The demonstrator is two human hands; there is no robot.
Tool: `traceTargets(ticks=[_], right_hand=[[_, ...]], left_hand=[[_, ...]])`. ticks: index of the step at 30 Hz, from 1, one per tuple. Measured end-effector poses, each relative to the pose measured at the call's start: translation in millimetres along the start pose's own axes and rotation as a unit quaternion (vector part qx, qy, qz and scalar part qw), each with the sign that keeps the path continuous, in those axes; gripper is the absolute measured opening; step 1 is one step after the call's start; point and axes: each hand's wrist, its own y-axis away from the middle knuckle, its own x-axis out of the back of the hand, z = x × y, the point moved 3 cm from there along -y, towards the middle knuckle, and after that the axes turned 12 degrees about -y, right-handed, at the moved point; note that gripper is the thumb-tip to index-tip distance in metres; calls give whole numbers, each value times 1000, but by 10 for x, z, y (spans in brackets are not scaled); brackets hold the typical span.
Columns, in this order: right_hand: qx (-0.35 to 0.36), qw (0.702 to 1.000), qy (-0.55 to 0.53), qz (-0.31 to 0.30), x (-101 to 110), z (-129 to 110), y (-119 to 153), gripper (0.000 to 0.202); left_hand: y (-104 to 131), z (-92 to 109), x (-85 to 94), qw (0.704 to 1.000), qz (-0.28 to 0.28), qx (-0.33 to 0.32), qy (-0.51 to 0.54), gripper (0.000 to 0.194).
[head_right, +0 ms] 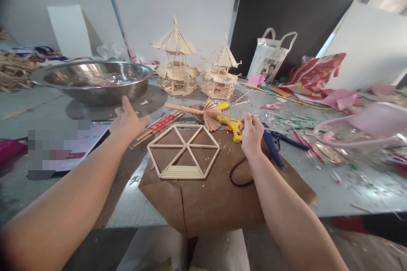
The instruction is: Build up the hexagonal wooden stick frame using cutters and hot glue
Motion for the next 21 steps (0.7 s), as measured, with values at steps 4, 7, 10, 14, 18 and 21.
traceTargets(ticks=[4, 7, 10, 14, 18, 21], right_hand=[[56, 990, 127, -38, 12, 44, -45, 24], [94, 959, 246, -102, -19, 88, -58, 28], [64, 927, 342, -143, -32, 128, -69, 32], [42, 912, 383, -142, -18, 122, -90, 30], [20, 914, 380, -142, -15, 121, -99, 28], [17, 916, 374, -145, -22, 116, -92, 28]], left_hand=[[-53, 18, -67, 992, -101, -57, -52, 51], [-77, 23, -79, 986, -128, -79, -71, 37], [-69, 33, -65, 984, -141, -84, -70, 33], [-52, 51, -58, 980, -164, -84, -72, 30], [-48, 60, -72, 981, -160, -70, -86, 32], [-46, 55, -83, 982, -150, -66, -90, 35]])
